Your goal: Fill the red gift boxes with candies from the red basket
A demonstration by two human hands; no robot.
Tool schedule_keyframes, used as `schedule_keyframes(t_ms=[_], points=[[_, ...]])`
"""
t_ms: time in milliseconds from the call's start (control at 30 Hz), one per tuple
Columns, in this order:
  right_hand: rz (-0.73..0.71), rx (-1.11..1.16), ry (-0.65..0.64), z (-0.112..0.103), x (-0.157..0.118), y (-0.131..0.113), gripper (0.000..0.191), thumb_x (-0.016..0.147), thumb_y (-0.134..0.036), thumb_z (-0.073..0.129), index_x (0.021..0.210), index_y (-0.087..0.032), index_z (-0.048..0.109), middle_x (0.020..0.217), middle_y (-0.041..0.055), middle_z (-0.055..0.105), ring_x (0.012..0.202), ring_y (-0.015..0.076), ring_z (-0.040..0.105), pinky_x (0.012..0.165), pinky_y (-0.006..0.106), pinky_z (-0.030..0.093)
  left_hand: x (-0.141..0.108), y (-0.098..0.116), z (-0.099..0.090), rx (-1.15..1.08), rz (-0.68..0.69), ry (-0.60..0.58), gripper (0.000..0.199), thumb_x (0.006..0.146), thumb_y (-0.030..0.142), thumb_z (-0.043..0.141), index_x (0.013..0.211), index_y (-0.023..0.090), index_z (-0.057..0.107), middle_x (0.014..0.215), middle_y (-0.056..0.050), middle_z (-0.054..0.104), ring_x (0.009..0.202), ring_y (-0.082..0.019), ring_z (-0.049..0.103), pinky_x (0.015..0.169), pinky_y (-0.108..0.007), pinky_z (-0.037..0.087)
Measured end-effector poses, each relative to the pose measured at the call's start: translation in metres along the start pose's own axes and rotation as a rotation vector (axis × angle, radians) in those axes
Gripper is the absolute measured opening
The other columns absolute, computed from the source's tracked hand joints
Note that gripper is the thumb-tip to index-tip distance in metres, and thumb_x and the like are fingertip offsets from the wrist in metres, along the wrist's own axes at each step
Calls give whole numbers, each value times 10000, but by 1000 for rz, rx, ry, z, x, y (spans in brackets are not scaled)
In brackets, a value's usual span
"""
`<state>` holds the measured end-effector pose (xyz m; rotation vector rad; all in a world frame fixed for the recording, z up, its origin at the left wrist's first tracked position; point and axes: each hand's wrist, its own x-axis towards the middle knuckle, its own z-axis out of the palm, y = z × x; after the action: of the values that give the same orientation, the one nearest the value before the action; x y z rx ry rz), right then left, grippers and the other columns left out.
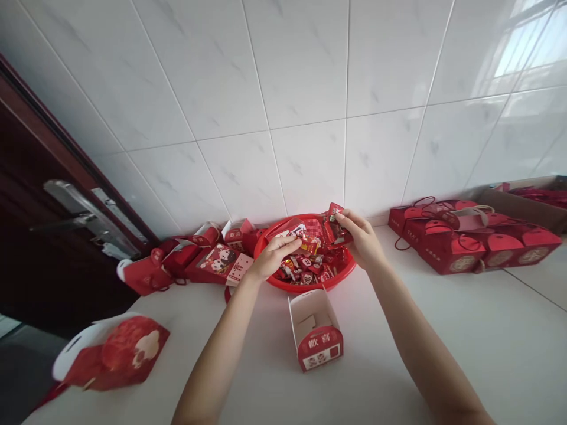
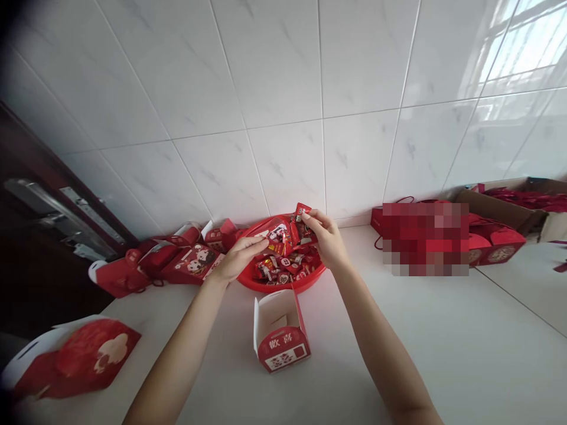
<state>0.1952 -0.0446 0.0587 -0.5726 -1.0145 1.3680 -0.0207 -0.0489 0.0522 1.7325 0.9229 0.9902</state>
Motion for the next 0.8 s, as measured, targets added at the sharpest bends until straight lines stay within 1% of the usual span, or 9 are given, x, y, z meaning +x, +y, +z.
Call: schedule_keyframes(t_ms=[100,200,267,400,500,633,700,733,800], points=[[-44,-97,-107,6,-14,-9,258,786,-433,773,814,-212,643,740,-39,653,621,92,586,578,195,492,-24,17,1,147,-21,-49,366,917,458,591,705,167,661,673,13,593,683,-146,540,679,-270,442],[-102,-239,-212,11,-26,-16,211,843,-416,729,842,-214,668,794,-18,674,697,113,610,662,226,502,-41,30,0,269,-1,-232,284,937,402,578,901,171,738,872,-23,701,857,-185,616,792,-282,467],[-131,-343,-272,15,-32,-19,211,864,-418,708,871,-209,683,823,0,677,745,131,620,701,249,508,-48,34,0,335,10,-313,264,948,373,573,980,181,752,964,-38,727,923,-195,640,838,-282,477],[-155,-465,-366,22,-38,-22,259,889,-448,670,919,-192,685,876,32,683,771,149,622,688,265,513,-54,35,0,393,2,-317,295,975,381,540,986,188,762,951,-39,750,895,-193,670,820,-282,510],[-179,-520,-380,25,-39,-21,277,895,-464,660,894,-187,668,833,30,665,710,138,594,619,254,490,-55,32,0,374,15,-313,260,953,370,587,1063,215,765,1039,-42,765,954,-200,690,859,-292,531],[-204,-578,-398,24,-39,-18,284,910,-482,636,894,-200,663,818,26,649,709,147,584,605,264,480,-57,31,-4,400,46,-402,223,912,317,645,1078,237,770,1108,-53,756,1016,-204,691,921,-312,532],[-215,-611,-406,24,-39,-17,280,918,-482,623,895,-205,660,825,26,643,719,151,579,609,270,474,-58,30,-4,417,61,-382,214,904,288,642,1068,236,768,1115,-55,754,1036,-210,691,936,-329,535],[-221,-630,-407,24,-39,-17,274,922,-475,619,892,-206,656,818,22,634,706,146,567,603,268,464,-58,30,-4,421,74,-324,203,902,278,637,1050,232,768,1095,-54,759,1030,-213,695,930,-336,541],[-231,-670,-407,25,-40,-16,261,926,-458,617,880,-203,646,780,7,603,653,128,524,579,261,436,-58,30,-2,421,120,-134,171,901,277,632,987,218,767,1022,-51,769,983,-216,706,898,-343,557]])
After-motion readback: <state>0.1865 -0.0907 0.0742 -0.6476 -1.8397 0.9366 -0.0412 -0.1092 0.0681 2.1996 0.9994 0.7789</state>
